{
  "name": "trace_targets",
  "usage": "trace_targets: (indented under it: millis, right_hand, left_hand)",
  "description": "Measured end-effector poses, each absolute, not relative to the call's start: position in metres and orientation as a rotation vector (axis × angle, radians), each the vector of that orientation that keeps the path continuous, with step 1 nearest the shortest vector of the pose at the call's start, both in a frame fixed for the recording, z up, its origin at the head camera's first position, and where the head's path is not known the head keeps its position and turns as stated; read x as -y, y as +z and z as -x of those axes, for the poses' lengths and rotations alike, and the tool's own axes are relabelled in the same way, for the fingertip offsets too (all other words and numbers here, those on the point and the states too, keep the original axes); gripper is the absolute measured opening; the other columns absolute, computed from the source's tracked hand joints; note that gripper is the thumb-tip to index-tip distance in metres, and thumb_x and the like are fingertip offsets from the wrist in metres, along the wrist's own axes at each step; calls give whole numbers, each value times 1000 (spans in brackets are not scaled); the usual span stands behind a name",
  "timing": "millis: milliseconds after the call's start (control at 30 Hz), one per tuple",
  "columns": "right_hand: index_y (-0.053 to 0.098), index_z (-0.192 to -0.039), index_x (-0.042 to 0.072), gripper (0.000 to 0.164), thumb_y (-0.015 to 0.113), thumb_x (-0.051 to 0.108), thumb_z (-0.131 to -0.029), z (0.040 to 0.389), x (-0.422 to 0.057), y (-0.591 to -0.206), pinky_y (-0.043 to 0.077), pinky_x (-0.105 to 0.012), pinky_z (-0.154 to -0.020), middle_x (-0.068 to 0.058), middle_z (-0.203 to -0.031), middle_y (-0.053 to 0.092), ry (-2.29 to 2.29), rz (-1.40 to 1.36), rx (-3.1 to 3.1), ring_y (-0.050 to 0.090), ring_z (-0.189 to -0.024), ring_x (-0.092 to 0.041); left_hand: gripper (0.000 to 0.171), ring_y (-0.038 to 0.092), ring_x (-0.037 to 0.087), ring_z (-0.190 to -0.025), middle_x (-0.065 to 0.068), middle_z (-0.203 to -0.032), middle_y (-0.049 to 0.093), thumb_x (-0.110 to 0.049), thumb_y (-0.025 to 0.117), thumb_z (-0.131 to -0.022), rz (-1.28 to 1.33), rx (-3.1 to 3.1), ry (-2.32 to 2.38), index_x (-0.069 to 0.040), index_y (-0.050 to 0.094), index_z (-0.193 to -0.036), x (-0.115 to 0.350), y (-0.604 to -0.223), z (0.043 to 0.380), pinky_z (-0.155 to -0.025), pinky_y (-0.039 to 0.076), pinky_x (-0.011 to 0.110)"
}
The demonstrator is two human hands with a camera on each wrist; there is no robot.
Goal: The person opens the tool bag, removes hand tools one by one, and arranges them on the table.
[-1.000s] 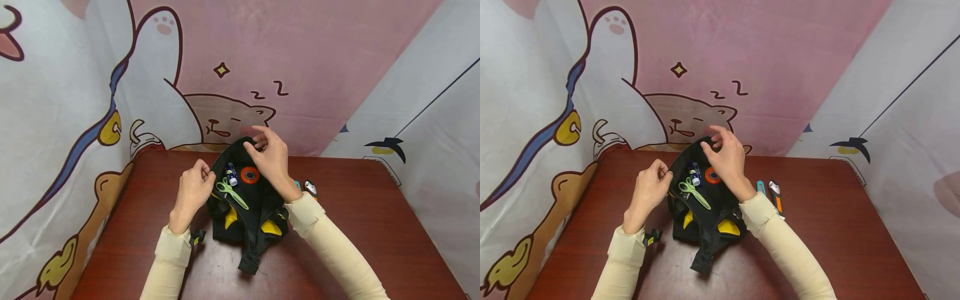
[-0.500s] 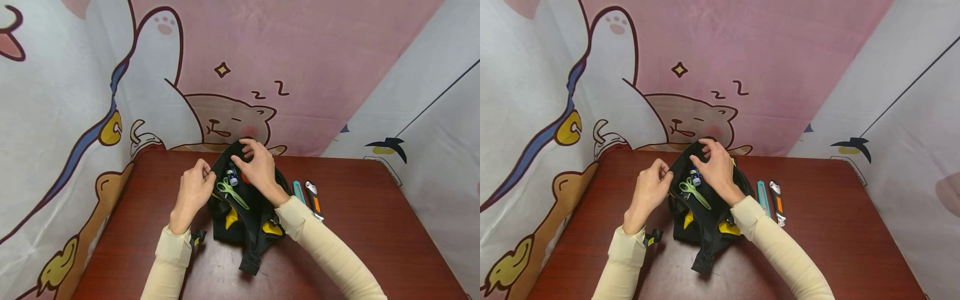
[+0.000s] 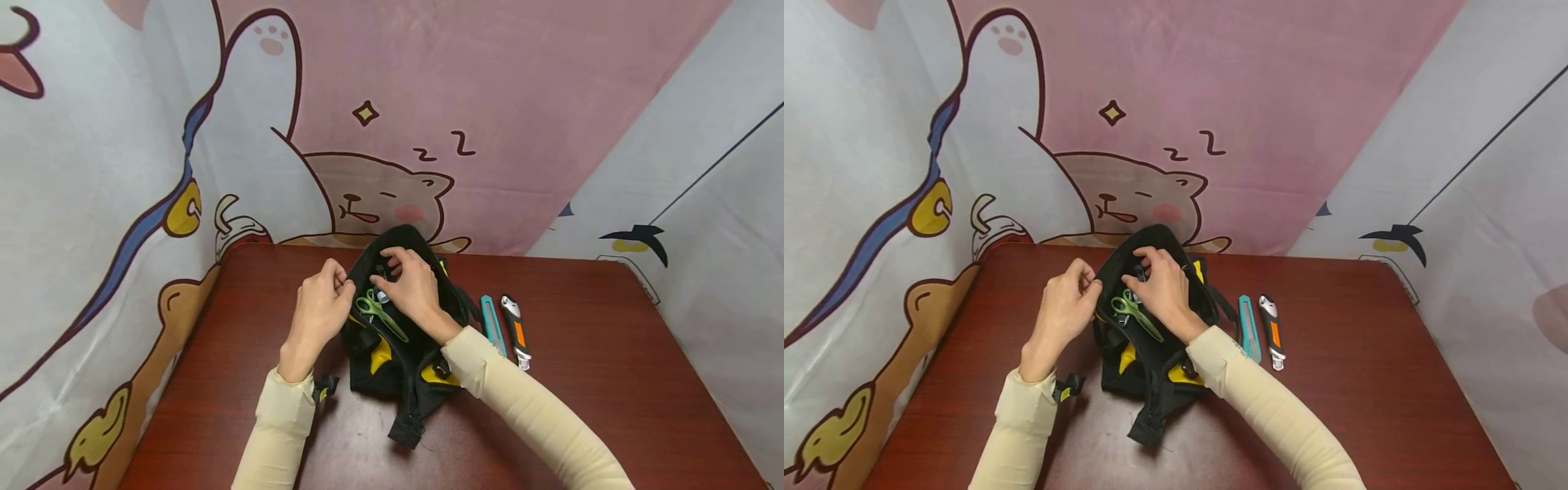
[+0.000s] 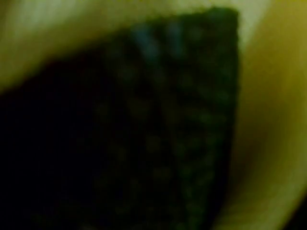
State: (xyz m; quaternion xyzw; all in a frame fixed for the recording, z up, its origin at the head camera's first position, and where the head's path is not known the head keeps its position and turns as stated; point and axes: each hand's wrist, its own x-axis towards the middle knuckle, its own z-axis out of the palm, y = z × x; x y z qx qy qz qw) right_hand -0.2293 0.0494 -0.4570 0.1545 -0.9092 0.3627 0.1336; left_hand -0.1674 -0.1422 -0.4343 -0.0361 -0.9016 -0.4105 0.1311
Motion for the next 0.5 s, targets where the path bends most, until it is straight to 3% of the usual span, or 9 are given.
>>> trace_targets:
  millis: [500]
  right_hand:
    - [75, -136, 9, 52, 94, 27, -91, 240, -51, -478, 59, -47, -82, -12, -110, 75, 1069, -384, 2759, 71, -93, -27]
  left_hand:
    - [10, 64, 30, -78, 7, -86, 66, -17, 68, -105, 89, 2633, -1200, -10, 61, -103, 142, -433, 167, -73, 53, 46]
